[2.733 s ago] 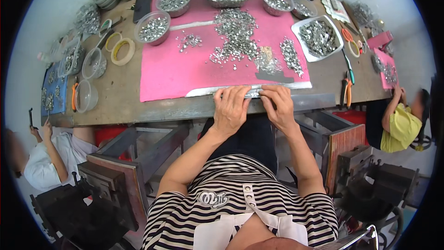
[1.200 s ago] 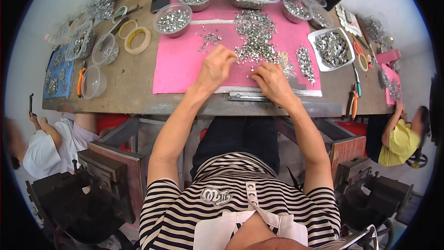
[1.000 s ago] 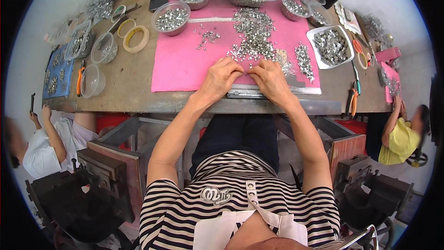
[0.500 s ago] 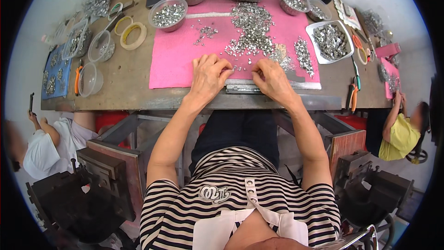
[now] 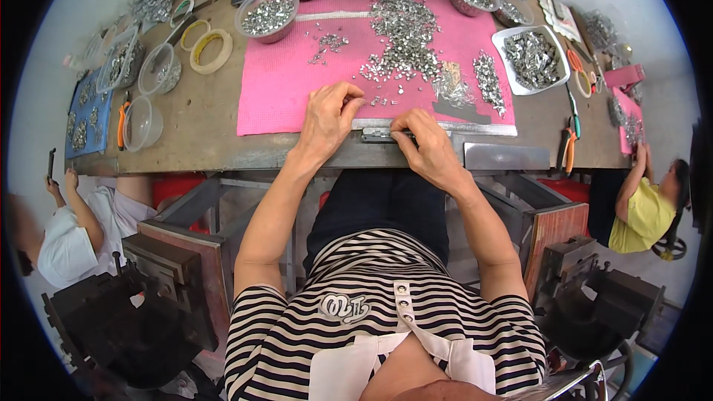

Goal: The person assembles small silver jewelry components by hand, picking up parts from a pink mat and fitting them together. They use a metal ruler as a guide and occasionally use pliers to manipulate the pieces. The finished components are placed into a white tray on the table.

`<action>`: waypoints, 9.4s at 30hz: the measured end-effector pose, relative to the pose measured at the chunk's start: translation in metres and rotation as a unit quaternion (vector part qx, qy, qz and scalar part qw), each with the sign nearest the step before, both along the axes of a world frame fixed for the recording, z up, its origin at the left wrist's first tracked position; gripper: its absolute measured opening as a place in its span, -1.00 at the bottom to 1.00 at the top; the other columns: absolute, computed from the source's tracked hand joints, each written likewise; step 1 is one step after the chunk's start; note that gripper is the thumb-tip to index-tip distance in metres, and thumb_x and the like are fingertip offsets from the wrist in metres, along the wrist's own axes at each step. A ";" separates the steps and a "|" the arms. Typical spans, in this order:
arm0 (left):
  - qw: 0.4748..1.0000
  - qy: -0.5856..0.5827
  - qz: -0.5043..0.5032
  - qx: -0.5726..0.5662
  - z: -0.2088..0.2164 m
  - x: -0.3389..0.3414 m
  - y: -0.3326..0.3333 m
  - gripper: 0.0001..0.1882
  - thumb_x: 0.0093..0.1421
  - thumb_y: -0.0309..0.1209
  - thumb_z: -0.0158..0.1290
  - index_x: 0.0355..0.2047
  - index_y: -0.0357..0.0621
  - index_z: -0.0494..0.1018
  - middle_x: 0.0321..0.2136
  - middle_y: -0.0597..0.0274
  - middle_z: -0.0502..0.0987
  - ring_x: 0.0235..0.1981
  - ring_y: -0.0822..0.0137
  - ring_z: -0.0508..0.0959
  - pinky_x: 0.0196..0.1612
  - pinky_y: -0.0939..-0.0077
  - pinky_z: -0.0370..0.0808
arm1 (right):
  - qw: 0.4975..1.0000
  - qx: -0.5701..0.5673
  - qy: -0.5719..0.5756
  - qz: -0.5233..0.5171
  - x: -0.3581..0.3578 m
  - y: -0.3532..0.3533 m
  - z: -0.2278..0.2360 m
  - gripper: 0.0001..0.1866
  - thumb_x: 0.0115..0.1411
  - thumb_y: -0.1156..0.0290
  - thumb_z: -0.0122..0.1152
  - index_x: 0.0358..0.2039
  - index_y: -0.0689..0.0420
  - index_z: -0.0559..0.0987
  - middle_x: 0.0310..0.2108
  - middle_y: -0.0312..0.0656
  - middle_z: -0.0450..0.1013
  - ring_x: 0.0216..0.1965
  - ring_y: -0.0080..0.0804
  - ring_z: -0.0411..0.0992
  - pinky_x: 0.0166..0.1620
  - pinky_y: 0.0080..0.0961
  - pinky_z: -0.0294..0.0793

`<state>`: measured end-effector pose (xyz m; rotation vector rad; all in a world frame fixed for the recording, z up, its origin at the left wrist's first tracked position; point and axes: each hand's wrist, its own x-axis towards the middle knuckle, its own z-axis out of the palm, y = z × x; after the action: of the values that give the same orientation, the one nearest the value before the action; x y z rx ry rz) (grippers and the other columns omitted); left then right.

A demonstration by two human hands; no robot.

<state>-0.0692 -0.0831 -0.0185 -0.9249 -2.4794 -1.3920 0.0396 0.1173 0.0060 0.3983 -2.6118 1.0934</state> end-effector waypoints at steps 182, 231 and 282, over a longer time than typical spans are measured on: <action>0.997 0.075 0.008 -0.012 0.002 0.022 -0.013 -0.85 0.17 -0.61 0.22 -0.23 -0.22 0.63 -0.35 0.12 0.64 -0.28 0.08 0.61 -0.15 0.26 0.52 | 0.987 0.121 0.081 -0.073 -0.046 -0.004 -0.009 -0.87 0.19 0.48 0.34 -0.22 0.14 0.66 -0.33 -0.18 0.48 -0.23 -0.16 0.46 -0.11 -0.24 0.35; 0.977 0.162 0.010 -0.141 0.005 0.019 -0.018 -0.93 0.18 -0.44 0.26 -0.32 -0.09 0.62 -0.38 0.31 0.53 -0.23 0.22 0.52 0.09 0.14 0.24 | 0.987 0.098 0.121 -0.031 0.023 0.017 -0.004 -0.84 0.15 0.60 0.36 -0.24 0.20 0.60 -0.20 -0.13 0.59 -0.18 -0.17 0.53 -0.04 -0.29 0.39; 0.984 0.150 0.051 -0.081 0.000 0.022 0.011 -0.84 0.18 -0.37 0.29 -0.22 -0.06 0.66 -0.34 0.27 0.59 -0.18 0.18 0.54 0.14 0.11 0.29 | 0.978 0.123 0.164 -0.038 0.018 0.024 -0.008 -0.82 0.08 0.57 0.39 -0.29 0.18 0.59 -0.26 -0.19 0.52 -0.21 -0.22 0.49 -0.08 -0.27 0.39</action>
<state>-0.0475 -0.0723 -0.0183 -0.9428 -2.3961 -0.9503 0.0573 0.1415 -0.0024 0.4820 -2.4437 0.6190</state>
